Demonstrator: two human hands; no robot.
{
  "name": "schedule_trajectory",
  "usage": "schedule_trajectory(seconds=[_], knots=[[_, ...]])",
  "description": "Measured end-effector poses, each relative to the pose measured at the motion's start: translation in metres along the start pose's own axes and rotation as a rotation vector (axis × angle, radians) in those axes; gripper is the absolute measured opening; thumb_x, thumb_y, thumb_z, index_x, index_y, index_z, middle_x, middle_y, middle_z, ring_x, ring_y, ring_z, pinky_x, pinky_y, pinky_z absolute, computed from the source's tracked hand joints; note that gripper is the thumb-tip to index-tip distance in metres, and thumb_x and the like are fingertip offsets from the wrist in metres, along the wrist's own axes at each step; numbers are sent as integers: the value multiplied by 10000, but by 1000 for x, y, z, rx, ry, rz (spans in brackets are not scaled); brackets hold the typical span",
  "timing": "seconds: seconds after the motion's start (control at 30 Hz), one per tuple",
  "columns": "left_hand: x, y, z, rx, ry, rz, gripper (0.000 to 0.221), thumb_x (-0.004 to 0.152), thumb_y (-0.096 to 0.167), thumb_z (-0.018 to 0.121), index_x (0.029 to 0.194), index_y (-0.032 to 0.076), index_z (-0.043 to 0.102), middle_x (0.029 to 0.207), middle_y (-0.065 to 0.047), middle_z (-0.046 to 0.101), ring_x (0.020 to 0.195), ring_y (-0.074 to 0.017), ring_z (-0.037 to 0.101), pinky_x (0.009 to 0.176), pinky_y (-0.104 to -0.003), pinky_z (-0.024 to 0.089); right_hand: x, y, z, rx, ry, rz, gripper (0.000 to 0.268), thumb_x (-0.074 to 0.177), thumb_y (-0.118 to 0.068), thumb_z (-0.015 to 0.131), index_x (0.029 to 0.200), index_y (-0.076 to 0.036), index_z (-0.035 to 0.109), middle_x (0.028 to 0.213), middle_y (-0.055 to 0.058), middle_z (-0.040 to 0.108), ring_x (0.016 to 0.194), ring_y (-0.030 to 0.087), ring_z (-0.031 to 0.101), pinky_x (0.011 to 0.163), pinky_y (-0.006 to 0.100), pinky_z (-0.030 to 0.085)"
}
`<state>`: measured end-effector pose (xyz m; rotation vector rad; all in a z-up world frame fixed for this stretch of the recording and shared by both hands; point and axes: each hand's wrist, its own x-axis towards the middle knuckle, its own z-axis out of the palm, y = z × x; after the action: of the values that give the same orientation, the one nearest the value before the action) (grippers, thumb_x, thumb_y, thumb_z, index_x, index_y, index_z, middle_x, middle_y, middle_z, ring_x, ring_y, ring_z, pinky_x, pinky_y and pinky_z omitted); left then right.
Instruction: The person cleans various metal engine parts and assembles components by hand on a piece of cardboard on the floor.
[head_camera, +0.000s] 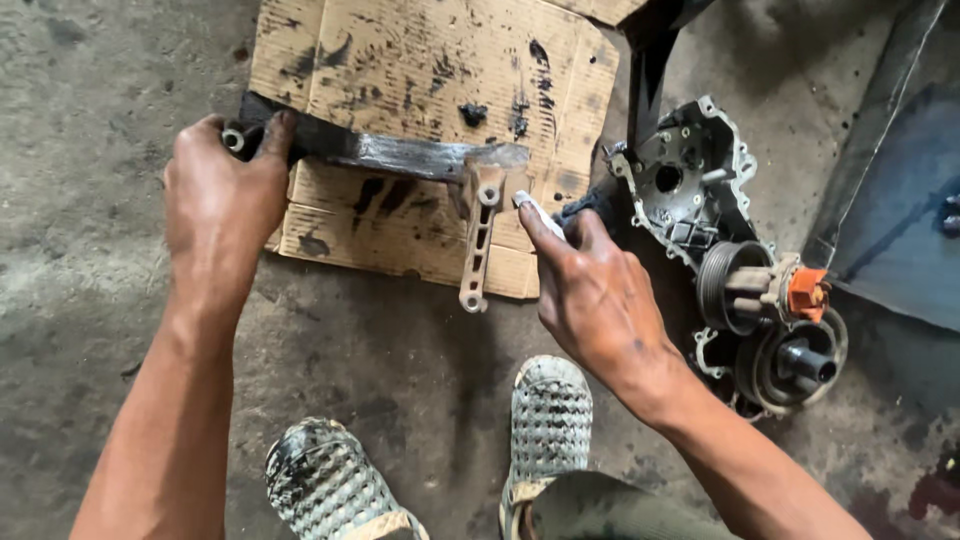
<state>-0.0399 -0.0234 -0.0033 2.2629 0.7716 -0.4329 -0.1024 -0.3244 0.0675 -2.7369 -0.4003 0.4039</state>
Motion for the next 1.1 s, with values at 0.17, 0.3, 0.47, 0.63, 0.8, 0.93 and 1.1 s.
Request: schedule_trajectory(seconds=[0.17, 0.3, 0.47, 0.63, 0.8, 0.93, 1.1], knots=[[4, 4, 1, -43, -17, -38, 472, 1007, 429, 672, 1254, 27, 652, 942, -193, 768, 588, -348, 682, 460, -498, 513, 9, -6, -1, -7, -266, 250, 567, 1053, -110, 460, 1611, -213, 436, 937, 231, 553, 498, 321, 602, 454, 485, 528], [0, 3, -3, 63, 157, 146, 483, 968, 423, 769, 1057, -50, 732, 994, -318, 707, 925, -483, 666, 769, -529, 520, 17, -20, -4, -139, -61, 106, 640, 859, -86, 617, 1484, -187, 523, 977, 274, 592, 583, 431, 666, 545, 524, 568], [-1, 15, -9, -11, 178, 141, 506, 946, 441, 757, 1086, -42, 703, 1028, -322, 689, 996, -485, 668, 848, -521, 514, 24, -29, -12, -155, -56, 129, 707, 750, -50, 653, 1435, -193, 553, 1041, 303, 595, 594, 485, 660, 598, 551, 571], [-7, 9, -1, -2, 155, 92, 501, 952, 452, 742, 1064, -35, 710, 1025, -314, 693, 1011, -490, 663, 840, -532, 517, 11, -24, -6, -123, -92, 137, 736, 764, -20, 646, 1478, -156, 526, 1099, 334, 578, 622, 471, 672, 586, 529, 577], [-2, 0, 5, 25, 208, 146, 502, 980, 448, 752, 1080, -42, 710, 1015, -347, 671, 1017, -525, 630, 844, -547, 507, 15, -23, -6, -131, -100, 163, 709, 819, -41, 647, 1505, -148, 509, 1242, 341, 547, 641, 452, 678, 594, 504, 586], [5, 16, 0, 9, 214, 170, 507, 956, 449, 757, 1081, -40, 721, 1018, -333, 682, 1004, -518, 641, 846, -544, 506, 26, -30, -15, -114, -75, 207, 641, 874, -55, 624, 1497, -155, 514, 1057, 316, 595, 610, 450, 678, 585, 518, 580], [-11, 20, -5, 41, 139, 43, 562, 973, 505, 732, 1101, -42, 709, 1055, -320, 684, 1030, -501, 656, 867, -540, 512, 11, -27, -7, -89, -10, 174, 666, 822, -58, 648, 1472, -166, 549, 1087, 305, 599, 651, 480, 663, 612, 554, 560]])
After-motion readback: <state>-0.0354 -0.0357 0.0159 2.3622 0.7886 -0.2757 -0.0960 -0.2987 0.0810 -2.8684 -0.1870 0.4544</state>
